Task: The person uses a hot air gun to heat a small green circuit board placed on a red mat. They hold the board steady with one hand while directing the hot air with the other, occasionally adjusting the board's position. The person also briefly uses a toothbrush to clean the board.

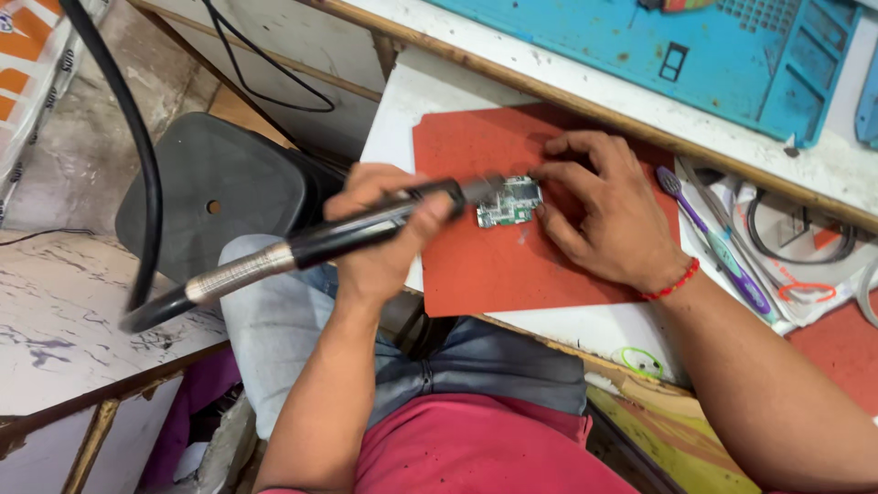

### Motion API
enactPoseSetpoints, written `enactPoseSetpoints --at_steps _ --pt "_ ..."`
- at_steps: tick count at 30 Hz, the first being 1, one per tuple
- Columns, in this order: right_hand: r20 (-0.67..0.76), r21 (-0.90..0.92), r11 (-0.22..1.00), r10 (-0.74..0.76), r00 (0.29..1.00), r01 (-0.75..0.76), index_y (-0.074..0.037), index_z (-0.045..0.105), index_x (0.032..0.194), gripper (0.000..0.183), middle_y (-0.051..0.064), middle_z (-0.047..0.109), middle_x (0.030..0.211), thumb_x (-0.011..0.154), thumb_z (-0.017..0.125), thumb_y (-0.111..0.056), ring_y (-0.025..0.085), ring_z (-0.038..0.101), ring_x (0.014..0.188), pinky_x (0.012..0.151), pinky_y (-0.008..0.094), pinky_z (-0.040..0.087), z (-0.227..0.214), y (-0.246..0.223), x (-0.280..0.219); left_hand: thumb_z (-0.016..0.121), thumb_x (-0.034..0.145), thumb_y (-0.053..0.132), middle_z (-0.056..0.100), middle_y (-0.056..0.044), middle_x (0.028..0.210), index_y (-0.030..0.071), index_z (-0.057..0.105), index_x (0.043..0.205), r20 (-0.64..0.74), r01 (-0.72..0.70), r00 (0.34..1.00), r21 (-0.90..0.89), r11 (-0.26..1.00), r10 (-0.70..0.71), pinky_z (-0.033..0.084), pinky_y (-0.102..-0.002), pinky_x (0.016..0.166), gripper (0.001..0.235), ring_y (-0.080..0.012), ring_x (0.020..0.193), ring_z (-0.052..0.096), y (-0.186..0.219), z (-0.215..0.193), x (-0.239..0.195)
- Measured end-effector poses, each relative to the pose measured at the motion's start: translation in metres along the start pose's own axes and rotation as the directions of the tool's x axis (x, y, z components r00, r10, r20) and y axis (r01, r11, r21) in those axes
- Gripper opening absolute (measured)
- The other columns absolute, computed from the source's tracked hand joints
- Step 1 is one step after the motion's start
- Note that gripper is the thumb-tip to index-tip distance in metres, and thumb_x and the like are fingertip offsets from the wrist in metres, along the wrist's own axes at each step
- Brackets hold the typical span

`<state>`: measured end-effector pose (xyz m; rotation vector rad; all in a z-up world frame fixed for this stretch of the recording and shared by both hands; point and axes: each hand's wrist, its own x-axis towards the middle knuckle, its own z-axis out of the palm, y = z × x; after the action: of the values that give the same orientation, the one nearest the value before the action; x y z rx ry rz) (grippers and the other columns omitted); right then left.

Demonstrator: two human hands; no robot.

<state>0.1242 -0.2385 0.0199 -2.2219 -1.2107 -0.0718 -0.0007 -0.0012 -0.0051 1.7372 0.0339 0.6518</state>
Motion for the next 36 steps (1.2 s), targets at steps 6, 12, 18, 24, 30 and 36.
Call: enactPoseSetpoints --at_steps 6,12,18,24,30,36 --pt "0.004 -0.018 1.000 -0.016 1.000 0.016 -0.004 0.070 0.119 0.036 0.015 0.058 0.134 0.085 0.075 -0.013 0.035 0.055 0.125 0.106 0.046 0.046 0.0022 0.0004 -0.0029 0.086 0.089 0.029 0.070 -0.006 0.095 0.002 0.075 0.097 -0.017 0.033 0.999 -0.030 0.999 -0.034 0.054 -0.027 0.076 0.031 -0.0147 0.085 0.065 0.0008 -0.0017 -0.0063" --pt "0.002 -0.019 1.000 0.005 1.000 -0.005 -0.005 0.070 0.118 0.034 0.015 0.058 0.133 0.085 0.076 -0.013 0.036 0.055 0.122 0.104 0.046 0.047 0.0017 0.0000 -0.0030 0.086 0.089 0.031 0.071 -0.006 0.092 0.001 0.075 0.101 -0.019 -0.001 1.000 0.002 1.000 0.001 0.055 -0.028 0.082 0.034 -0.0152 0.086 0.066 0.0009 -0.0012 -0.0030" --pt "-0.050 -0.019 0.998 0.062 0.997 -0.063 -0.004 0.070 0.114 0.034 0.015 0.058 0.132 0.082 0.077 -0.012 0.035 0.056 0.121 0.103 0.044 0.049 0.0029 -0.0020 -0.0026 0.085 0.091 0.032 0.070 -0.008 0.098 0.002 0.074 0.102 -0.106 0.073 0.992 -0.024 0.997 -0.075 0.055 -0.028 0.080 0.034 -0.0145 0.087 0.066 0.0048 0.0012 -0.0014" --pt "-0.024 -0.032 0.999 0.024 0.999 -0.025 -0.003 0.069 0.116 0.035 0.015 0.058 0.133 0.082 0.076 -0.011 0.036 0.056 0.122 0.104 0.045 0.048 0.0022 0.0007 -0.0004 0.087 0.087 0.033 0.069 -0.006 0.098 0.002 0.074 0.100 -0.019 0.041 0.999 0.000 0.999 -0.041 0.055 -0.028 0.080 0.036 -0.0138 0.088 0.066 0.0037 -0.0008 0.0003" --pt "-0.022 -0.028 0.999 0.018 1.000 -0.019 -0.003 0.070 0.116 0.035 0.015 0.059 0.132 0.083 0.076 -0.012 0.036 0.056 0.123 0.104 0.045 0.047 0.0014 0.0000 -0.0009 0.086 0.091 0.031 0.069 -0.007 0.094 0.001 0.075 0.101 -0.094 0.011 0.996 0.043 0.999 -0.007 0.054 -0.029 0.081 0.033 -0.0143 0.088 0.065 0.0020 0.0037 -0.0013" --pt "-0.066 -0.018 0.996 0.085 0.994 -0.087 -0.003 0.070 0.112 0.032 0.016 0.059 0.131 0.082 0.076 -0.012 0.035 0.056 0.123 0.105 0.045 0.048 0.0025 -0.0022 0.0000 0.084 0.090 0.034 0.070 -0.005 0.095 0.002 0.075 0.099 -0.047 0.027 0.999 0.001 1.000 -0.027 0.054 -0.027 0.076 0.034 -0.0143 0.087 0.066 0.0045 0.0028 0.0019"
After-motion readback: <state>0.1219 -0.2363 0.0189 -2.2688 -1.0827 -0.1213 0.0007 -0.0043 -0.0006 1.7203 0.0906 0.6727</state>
